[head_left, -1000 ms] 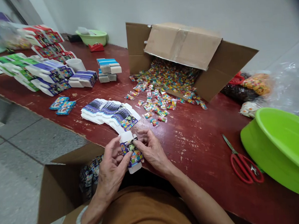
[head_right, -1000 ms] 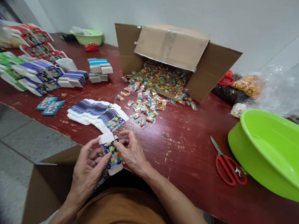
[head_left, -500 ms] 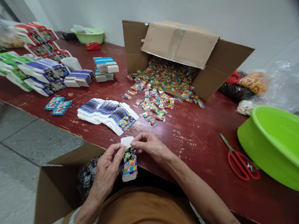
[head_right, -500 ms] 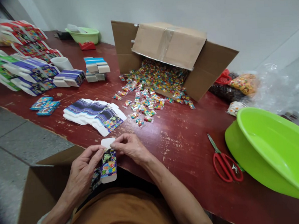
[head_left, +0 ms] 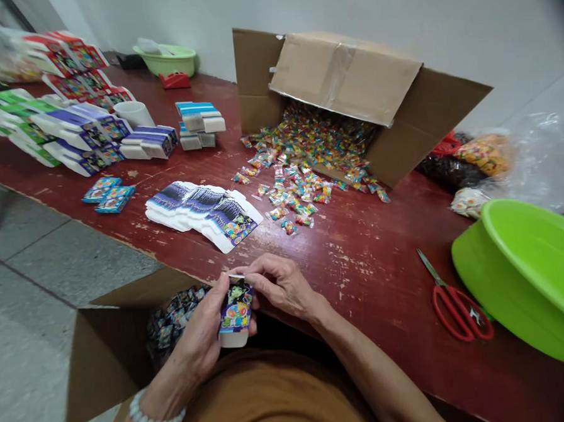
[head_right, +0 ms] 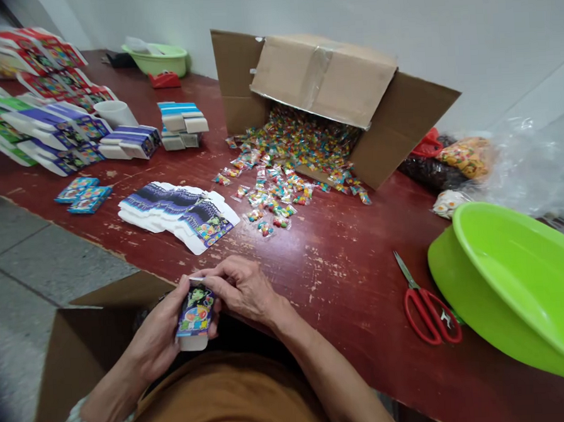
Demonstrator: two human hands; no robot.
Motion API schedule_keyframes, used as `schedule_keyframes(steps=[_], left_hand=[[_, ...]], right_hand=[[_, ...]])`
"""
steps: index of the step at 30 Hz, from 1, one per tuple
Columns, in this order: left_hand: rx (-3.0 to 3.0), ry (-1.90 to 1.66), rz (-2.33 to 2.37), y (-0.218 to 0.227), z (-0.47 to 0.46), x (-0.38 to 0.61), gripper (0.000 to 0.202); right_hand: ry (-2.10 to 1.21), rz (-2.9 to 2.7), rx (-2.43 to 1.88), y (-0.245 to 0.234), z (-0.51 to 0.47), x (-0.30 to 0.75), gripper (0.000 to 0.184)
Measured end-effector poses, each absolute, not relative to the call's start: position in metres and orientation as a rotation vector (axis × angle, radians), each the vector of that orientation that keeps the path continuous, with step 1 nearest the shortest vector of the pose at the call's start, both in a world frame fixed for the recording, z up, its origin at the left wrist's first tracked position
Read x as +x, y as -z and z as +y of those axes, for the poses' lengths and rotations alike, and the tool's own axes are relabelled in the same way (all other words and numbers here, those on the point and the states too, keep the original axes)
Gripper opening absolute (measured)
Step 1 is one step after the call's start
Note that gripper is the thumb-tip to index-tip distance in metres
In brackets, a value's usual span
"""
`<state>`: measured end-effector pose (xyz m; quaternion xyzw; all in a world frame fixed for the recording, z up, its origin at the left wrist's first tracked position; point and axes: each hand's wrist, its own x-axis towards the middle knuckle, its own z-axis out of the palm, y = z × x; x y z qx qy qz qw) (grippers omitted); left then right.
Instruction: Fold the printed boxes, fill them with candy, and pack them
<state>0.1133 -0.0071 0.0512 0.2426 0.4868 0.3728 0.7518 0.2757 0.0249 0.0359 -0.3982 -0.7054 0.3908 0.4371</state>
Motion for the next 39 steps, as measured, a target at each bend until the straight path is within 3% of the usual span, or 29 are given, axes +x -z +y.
schedule_keyframes(steps=[3,6,14,19,24,31,35,39], left_hand=[[0.558,-0.846,1.068,-0.051,-0.006,0.115,0.047],[0.635,-0.885,1.046,-0.048,-0.004,0.117,0.057],[0.751,-0.882,1.043,-0.036,-0.002,0.114,0.065],[0.738,-0.889,1.075,-0.039,0.001,0.116,0.072],[0.659,-0.941,1.067,-0.043,0.004,0.115,0.065],[0.407,-0.88,1.046,-0.044,-0.014,0.1,0.045],[0.426,-0.93,1.15,-0.042,-0.011,0.087,0.051],[0.469,-1.093,1.186,-0.048,0.006,0.083,0.067]], right_hand=[[-1.018,-1.754,-1.079,-0.043,0.026,0.276,0.023],[-1.185,-1.728,-1.116,-0.05,0.032,0.276,0.01],[-1.41,-1.524,-1.16,-0.046,0.042,0.275,0.017],[-1.369,-1.74,-0.864,-0.053,0.036,0.28,0.016],[-1.13,-2.097,-0.783,-0.056,0.042,0.293,0.024],[-0.412,-2.065,-1.637,-0.028,0.084,0.327,0.042],[-0.44,-2.006,-1.673,-0.017,0.094,0.333,0.027],[-0.493,-1.872,-1.66,-0.019,0.084,0.329,0.028]])
